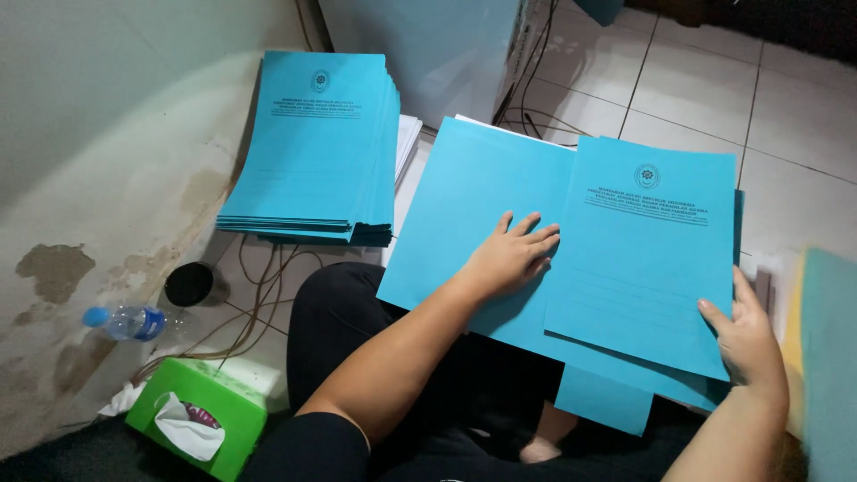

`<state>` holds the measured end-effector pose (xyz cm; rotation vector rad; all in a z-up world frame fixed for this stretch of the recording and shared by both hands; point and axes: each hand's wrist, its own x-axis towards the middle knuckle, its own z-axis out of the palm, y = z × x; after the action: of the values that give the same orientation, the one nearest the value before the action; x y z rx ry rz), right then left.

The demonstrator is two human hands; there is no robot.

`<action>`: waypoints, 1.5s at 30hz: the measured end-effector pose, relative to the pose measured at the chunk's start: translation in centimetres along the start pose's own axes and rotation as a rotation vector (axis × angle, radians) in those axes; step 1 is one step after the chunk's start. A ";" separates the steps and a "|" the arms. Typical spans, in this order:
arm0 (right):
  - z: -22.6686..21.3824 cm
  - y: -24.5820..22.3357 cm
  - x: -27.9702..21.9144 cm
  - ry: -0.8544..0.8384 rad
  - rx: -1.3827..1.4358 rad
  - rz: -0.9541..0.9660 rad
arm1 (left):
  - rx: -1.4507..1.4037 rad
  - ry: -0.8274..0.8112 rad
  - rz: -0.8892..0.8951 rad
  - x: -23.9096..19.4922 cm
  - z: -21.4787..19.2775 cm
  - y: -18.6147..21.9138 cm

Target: The person sits on the floor and repeatedly folds light blue folders in half. They pick up a folder, fold it, and smooth the crease with their hands before placing it on a growing stack.

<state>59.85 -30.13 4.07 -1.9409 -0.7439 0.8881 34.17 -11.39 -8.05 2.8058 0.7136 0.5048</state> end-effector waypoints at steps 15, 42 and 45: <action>0.0 -0.8 -0.2 0.047 -0.072 0.075 | -0.005 -0.009 -0.010 0.0 -0.8 0.1; -0.6 -1.5 -2.0 -0.058 -0.324 0.208 | -0.087 -0.079 -0.042 0.3 -2.5 0.4; -0.3 -2.0 -2.2 -0.059 -0.264 0.227 | -0.099 -0.092 -0.034 0.3 -2.4 0.1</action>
<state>58.54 -31.07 6.56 -2.2750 -0.7123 1.0292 33.58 -11.09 -5.73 2.7005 0.6964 0.3917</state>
